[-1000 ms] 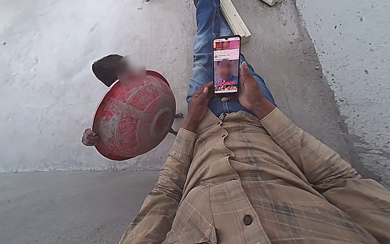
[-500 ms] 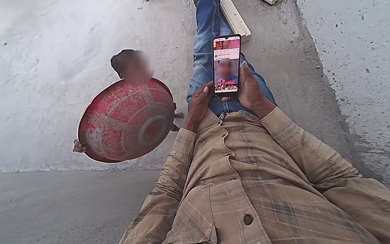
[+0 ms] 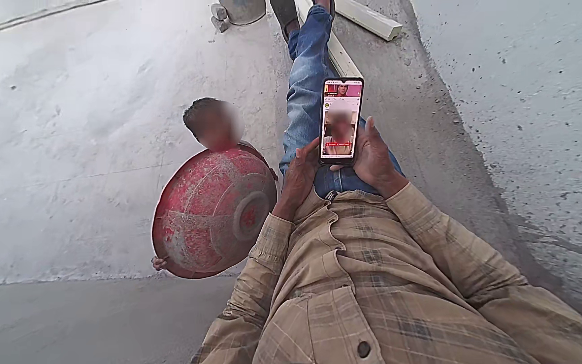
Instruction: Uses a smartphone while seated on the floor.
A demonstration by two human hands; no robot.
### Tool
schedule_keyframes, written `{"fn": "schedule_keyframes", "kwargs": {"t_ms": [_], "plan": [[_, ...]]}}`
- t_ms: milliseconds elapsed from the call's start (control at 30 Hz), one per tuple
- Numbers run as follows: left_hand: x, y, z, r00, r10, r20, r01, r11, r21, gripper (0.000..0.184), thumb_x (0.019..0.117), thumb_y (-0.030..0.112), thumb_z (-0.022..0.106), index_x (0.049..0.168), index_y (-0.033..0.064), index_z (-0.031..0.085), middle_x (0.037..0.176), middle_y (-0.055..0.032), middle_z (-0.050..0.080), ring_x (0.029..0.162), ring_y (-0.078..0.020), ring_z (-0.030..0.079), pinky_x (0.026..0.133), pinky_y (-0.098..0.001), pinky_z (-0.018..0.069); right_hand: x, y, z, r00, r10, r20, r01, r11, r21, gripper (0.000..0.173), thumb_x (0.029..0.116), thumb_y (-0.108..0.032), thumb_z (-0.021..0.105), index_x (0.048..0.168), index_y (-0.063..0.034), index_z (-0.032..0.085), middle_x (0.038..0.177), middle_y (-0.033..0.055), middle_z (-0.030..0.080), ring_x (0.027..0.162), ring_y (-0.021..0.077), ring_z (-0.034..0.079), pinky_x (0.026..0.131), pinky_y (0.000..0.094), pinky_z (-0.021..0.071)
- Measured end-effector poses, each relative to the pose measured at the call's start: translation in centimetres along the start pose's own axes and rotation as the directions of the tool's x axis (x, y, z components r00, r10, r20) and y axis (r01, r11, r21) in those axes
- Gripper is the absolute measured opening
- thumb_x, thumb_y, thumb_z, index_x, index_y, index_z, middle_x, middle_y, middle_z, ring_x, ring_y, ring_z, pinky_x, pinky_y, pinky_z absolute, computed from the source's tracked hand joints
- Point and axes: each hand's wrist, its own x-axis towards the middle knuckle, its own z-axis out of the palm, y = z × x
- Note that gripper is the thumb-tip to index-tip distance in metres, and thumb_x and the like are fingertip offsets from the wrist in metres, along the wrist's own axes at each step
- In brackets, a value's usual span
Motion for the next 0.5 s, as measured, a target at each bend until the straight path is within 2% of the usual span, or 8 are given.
{"fn": "schedule_keyframes", "kwargs": {"t_ms": [167, 267, 367, 500], "plan": [[0.5, -0.4, -0.6, 1.0, -0.02, 0.01, 0.02, 0.999, 0.033, 0.079, 0.1039, 0.062, 0.014, 0.15, 0.0044, 0.041, 0.143, -0.0106, 0.057, 0.127, -0.0176, 0.058, 0.109, -0.037, 0.0463, 0.2, 0.0, -0.1, 0.999, 0.022, -0.025, -0.023, 0.999, -0.037, 0.068, 0.1025, -0.067, 0.019, 0.146, -0.0199, 0.041, 0.129, 0.0072, 0.065, 0.104, 0.0244, 0.071, 0.067, 0.0434, 0.0638], [0.5, -0.7, -1.4, 0.998, -0.037, -0.044, 0.039, 0.998, 0.04, 0.08, 0.1044, 0.059, 0.006, 0.151, 0.0038, 0.041, 0.144, -0.0121, 0.056, 0.129, -0.0188, 0.057, 0.111, -0.0371, 0.0444, 1.1, 0.5, -0.2, 0.999, 0.015, -0.028, -0.015, 1.0, -0.026, 0.064, 0.105, -0.06, 0.018, 0.147, -0.016, 0.038, 0.127, 0.0115, 0.064, 0.103, 0.0273, 0.071, 0.066, 0.0442, 0.0635], [0.3, -0.6, -1.7, 0.994, -0.055, -0.097, 0.057, 0.998, 0.023, 0.08, 0.1043, 0.06, 0.005, 0.151, 0.0061, 0.041, 0.144, -0.01, 0.057, 0.129, -0.0175, 0.057, 0.111, -0.0353, 0.0445, 1.3, 0.7, -0.2, 0.999, 0.025, -0.032, -0.026, 0.999, -0.032, 0.063, 0.1058, -0.059, 0.018, 0.147, -0.0158, 0.039, 0.127, 0.0112, 0.064, 0.104, 0.0265, 0.07, 0.068, 0.0443, 0.0636], [0.1, -0.4, -1.6, 0.993, -0.063, -0.102, 0.065, 0.998, 0.023, 0.077, 0.1053, 0.059, 0.007, 0.15, 0.008, 0.043, 0.143, -0.0078, 0.058, 0.127, -0.0157, 0.058, 0.109, -0.0338, 0.0461, 1.4, 0.8, -0.2, 0.999, 0.02, -0.028, -0.022, 0.998, -0.059, 0.066, 0.1057, -0.059, 0.015, 0.144, -0.0131, 0.043, 0.124, 0.0116, 0.066, 0.101, 0.0261, 0.072, 0.066, 0.043, 0.0639]]}}
